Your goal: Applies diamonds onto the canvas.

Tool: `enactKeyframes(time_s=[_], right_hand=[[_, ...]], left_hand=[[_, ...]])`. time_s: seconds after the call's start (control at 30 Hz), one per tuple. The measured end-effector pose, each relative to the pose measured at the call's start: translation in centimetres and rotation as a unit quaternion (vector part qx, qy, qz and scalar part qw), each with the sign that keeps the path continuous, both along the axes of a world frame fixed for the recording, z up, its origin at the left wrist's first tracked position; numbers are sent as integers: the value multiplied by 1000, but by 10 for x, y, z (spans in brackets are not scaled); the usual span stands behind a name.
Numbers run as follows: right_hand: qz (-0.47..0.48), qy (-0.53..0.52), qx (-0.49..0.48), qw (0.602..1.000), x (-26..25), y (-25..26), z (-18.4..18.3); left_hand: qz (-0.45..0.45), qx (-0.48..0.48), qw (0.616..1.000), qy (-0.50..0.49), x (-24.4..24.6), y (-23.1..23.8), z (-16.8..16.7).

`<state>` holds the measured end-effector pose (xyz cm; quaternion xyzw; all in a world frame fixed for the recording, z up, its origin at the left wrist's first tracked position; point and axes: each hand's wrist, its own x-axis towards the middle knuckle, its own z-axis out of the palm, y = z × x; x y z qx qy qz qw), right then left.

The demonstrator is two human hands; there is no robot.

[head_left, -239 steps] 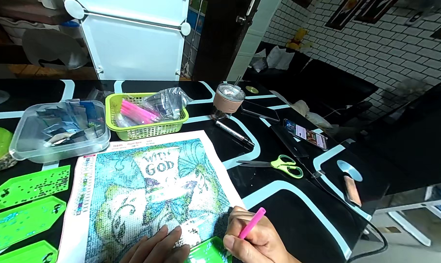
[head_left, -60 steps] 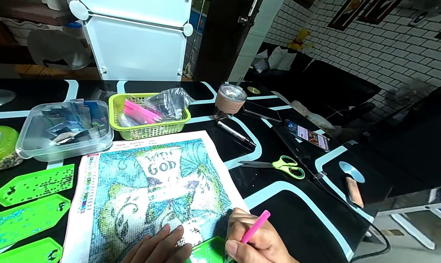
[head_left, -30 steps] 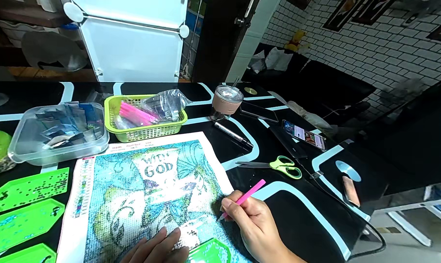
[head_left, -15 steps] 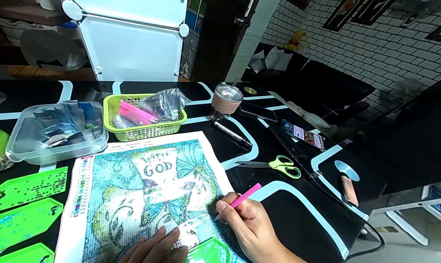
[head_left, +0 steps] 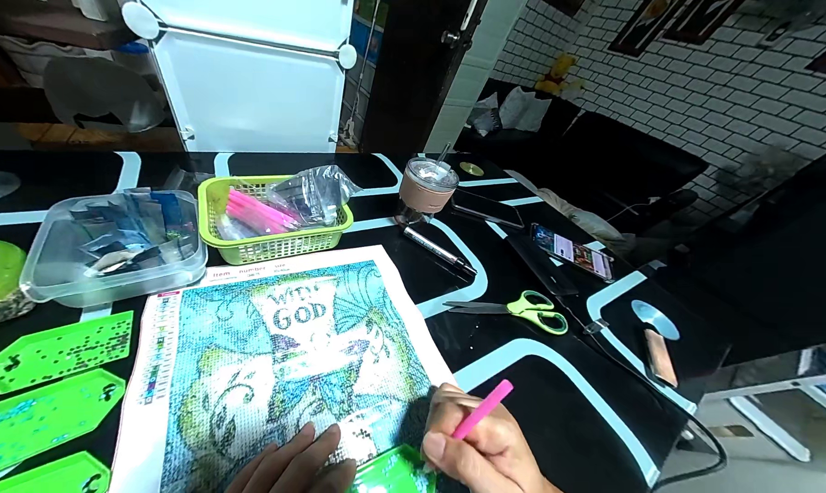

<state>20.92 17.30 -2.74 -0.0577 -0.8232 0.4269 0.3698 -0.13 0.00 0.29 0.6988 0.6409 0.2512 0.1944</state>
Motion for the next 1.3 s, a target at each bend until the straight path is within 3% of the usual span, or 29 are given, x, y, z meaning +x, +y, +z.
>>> enactKeyframes(time_s=[0.5,0.67,0.83,1.07,1.3], right_hand=[[29,-22,54,998,0,0,-1],[24,-7,-36,999,0,1,-1],[-72,16,-128,989,-7,5,-2],[-143,-14,-90,985,-15,7,-3],[-146,-28,-93,984,-14,8,-3]], left_hand=[[4,2,1000,-7,0,0,-1],[0,1,1000,-3,0,0,-1],[2,-4,1000,-5,1,0,0],[2,-4,1000,-1,1,0,0],[2,-1,1000,0,1,0,-1]])
